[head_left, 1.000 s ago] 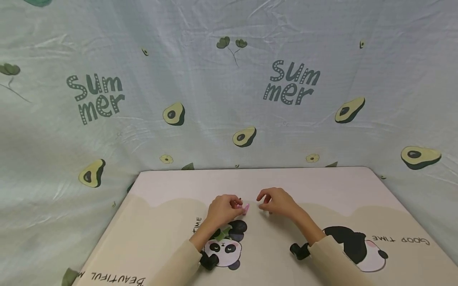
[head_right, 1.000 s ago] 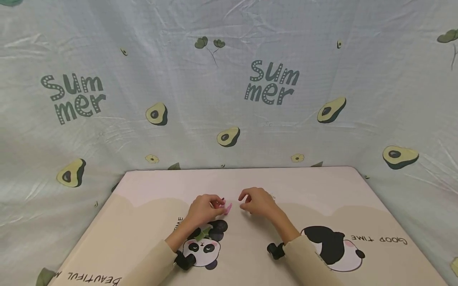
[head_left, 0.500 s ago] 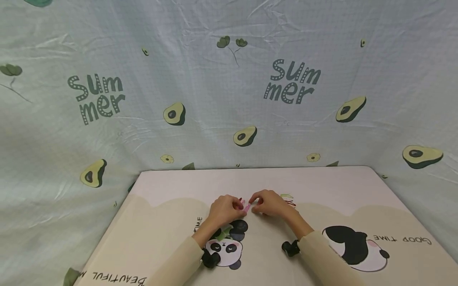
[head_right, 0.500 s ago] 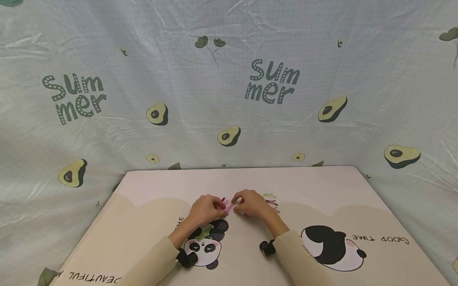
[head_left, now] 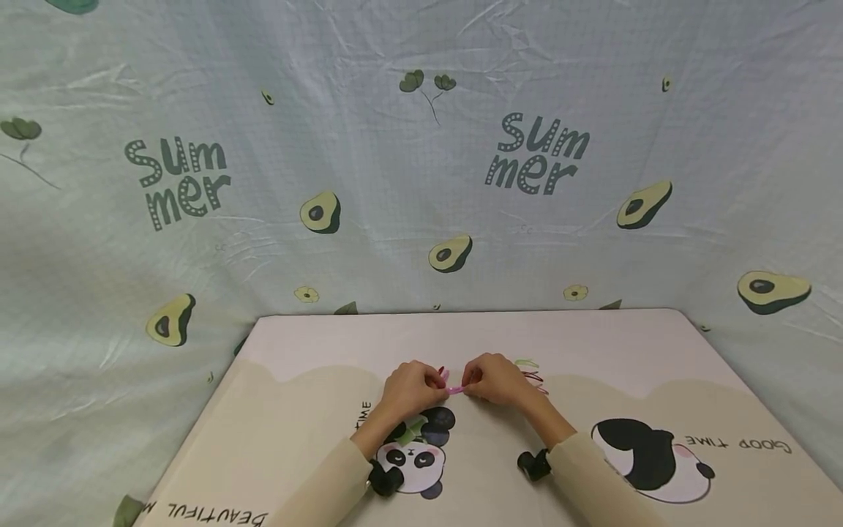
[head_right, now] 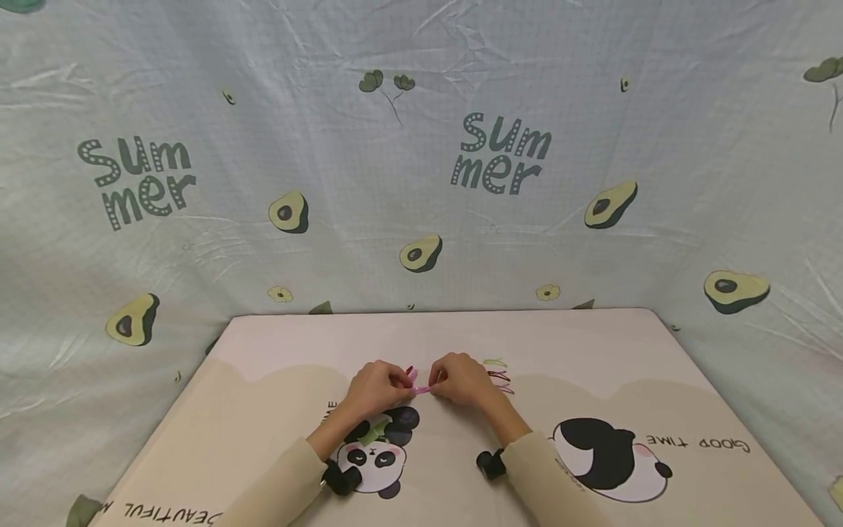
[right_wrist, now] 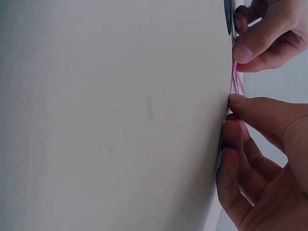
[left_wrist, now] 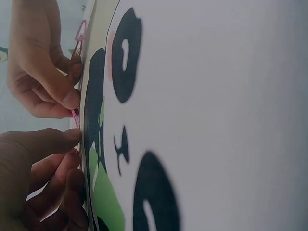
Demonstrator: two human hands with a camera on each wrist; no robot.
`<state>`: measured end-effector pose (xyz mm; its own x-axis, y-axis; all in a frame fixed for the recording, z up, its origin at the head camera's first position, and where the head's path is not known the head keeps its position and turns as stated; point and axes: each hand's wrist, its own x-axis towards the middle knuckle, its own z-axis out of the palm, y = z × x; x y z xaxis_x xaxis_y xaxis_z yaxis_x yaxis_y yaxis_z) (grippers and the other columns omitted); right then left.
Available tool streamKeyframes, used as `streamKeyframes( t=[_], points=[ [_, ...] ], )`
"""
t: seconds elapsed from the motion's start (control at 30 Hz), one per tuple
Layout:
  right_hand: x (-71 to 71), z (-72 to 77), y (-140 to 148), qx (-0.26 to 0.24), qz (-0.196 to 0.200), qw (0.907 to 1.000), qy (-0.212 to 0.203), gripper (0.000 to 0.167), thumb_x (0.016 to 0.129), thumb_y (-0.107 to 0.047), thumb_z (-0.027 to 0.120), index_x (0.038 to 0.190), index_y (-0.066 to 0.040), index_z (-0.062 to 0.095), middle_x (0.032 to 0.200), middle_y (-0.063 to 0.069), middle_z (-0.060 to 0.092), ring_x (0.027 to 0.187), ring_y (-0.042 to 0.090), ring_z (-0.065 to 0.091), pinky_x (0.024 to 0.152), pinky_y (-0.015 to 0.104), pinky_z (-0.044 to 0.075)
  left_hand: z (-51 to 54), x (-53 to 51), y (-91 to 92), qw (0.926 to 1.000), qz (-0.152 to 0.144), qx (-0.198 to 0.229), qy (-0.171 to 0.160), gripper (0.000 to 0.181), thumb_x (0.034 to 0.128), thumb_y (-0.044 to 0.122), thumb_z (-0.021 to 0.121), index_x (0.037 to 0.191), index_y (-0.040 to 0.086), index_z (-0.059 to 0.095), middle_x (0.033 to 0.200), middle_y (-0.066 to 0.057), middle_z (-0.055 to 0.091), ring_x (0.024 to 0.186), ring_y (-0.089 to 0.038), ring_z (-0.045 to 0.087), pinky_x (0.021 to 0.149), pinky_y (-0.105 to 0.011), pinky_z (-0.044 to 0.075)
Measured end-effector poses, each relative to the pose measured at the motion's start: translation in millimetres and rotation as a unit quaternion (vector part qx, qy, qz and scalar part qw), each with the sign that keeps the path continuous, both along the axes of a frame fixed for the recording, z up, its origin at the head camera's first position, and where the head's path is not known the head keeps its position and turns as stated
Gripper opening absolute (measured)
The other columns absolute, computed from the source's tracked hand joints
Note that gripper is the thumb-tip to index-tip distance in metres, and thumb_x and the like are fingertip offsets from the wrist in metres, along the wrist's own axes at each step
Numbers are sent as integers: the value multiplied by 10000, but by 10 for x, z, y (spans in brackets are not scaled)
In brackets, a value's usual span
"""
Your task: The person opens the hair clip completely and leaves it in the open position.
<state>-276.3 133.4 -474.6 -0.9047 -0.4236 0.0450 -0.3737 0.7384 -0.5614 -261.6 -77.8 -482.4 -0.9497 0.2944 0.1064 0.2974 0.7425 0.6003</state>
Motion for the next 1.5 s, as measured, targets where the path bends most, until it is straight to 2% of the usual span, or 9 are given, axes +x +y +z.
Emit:
streamKeyframes(
  t=[0.5, 0.7, 0.9, 1.07, 1.23, 1.3, 1.33, 1.43, 1.5],
  points=[
    [30, 22, 37, -56, -161, 9998, -83, 59, 875, -132, 792, 831, -166, 772, 710, -62, 648, 644, 107, 539, 587, 257, 439, 32, 9, 36, 9998, 74, 92, -144, 120, 800, 256, 839, 813, 147, 789, 693, 67, 697, 621, -73, 555, 568, -251, 431],
    [86, 101, 73, -209, -228, 9992, 240, 87, 877, -104, 770, 838, -182, 776, 746, -74, 690, 618, 68, 554, 583, 247, 445, 69, 17, 27, 9983, 82, 573, 3, 92, 788, 207, 828, 841, 139, 796, 712, 51, 719, 619, -46, 574, 570, -235, 438],
    [175, 195, 144, -384, -338, 9978, 423, 41, 913, -181, 770, 889, -151, 785, 780, -81, 696, 650, 58, 556, 610, 232, 456, 159, 37, 36, 9936, -107, 1100, 237, 77, 816, 174, 812, 863, 117, 795, 741, 23, 741, 637, -28, 604, 595, -209, 469],
    [288, 242, 201, -488, -430, 9953, 716, 76, 916, -226, 779, 917, -151, 791, 812, -84, 708, 687, 60, 545, 619, 221, 460, 200, 87, 43, 9850, -358, 1678, 201, 93, 841, 138, 807, 895, 66, 785, 777, -35, 764, 644, -39, 641, 610, -199, 529],
    [417, 280, 241, -553, -530, 9902, 1172, 39, 912, -209, 787, 943, -194, 804, 840, -94, 718, 697, 40, 545, 619, 209, 465, 217, 152, 42, 9688, -596, 2400, -138, 110, 870, 97, 797, 939, 14, 778, 819, -121, 765, 639, -90, 650, 612, -191, 548],
    [466, 297, 253, -578, -528, 9856, 1496, 46, 903, -200, 796, 947, -202, 808, 839, -94, 722, 695, 30, 552, 618, 206, 471, 261, 207, 55, 9609, -617, 2684, -273, 116, 883, 62, 778, 962, -23, 770, 840, -186, 761, 646, -198, 680, 611, -181, 542],
    [482, 300, 261, -593, -529, 9828, 1666, 50, 896, -195, 803, 946, -200, 809, 835, -93, 724, 693, 26, 557, 620, 204, 476, 263, 220, 60, 9571, -628, 2811, -320, 122, 886, 54, 773, 972, -32, 768, 849, -204, 761, 652, -226, 687, 619, -211, 563],
    [516, 296, 286, -665, -531, 9734, 2128, 52, 881, -190, 819, 931, -196, 809, 820, -98, 722, 684, 14, 570, 625, 203, 486, 283, 268, 85, 9491, -647, 3051, -429, 136, 901, 55, 764, 997, -41, 764, 873, -234, 764, 664, -225, 698, 643, -260, 588],
    [526, 276, 307, -751, -518, 9677, 2351, 52, 869, -178, 828, 913, -194, 805, 808, -100, 717, 672, 5, 574, 621, 202, 493, 280, 294, 101, 9492, -651, 3046, -450, 136, 909, 76, 767, 1000, -26, 768, 874, -215, 770, 664, -171, 696, 650, -273, 591]
  ],
)
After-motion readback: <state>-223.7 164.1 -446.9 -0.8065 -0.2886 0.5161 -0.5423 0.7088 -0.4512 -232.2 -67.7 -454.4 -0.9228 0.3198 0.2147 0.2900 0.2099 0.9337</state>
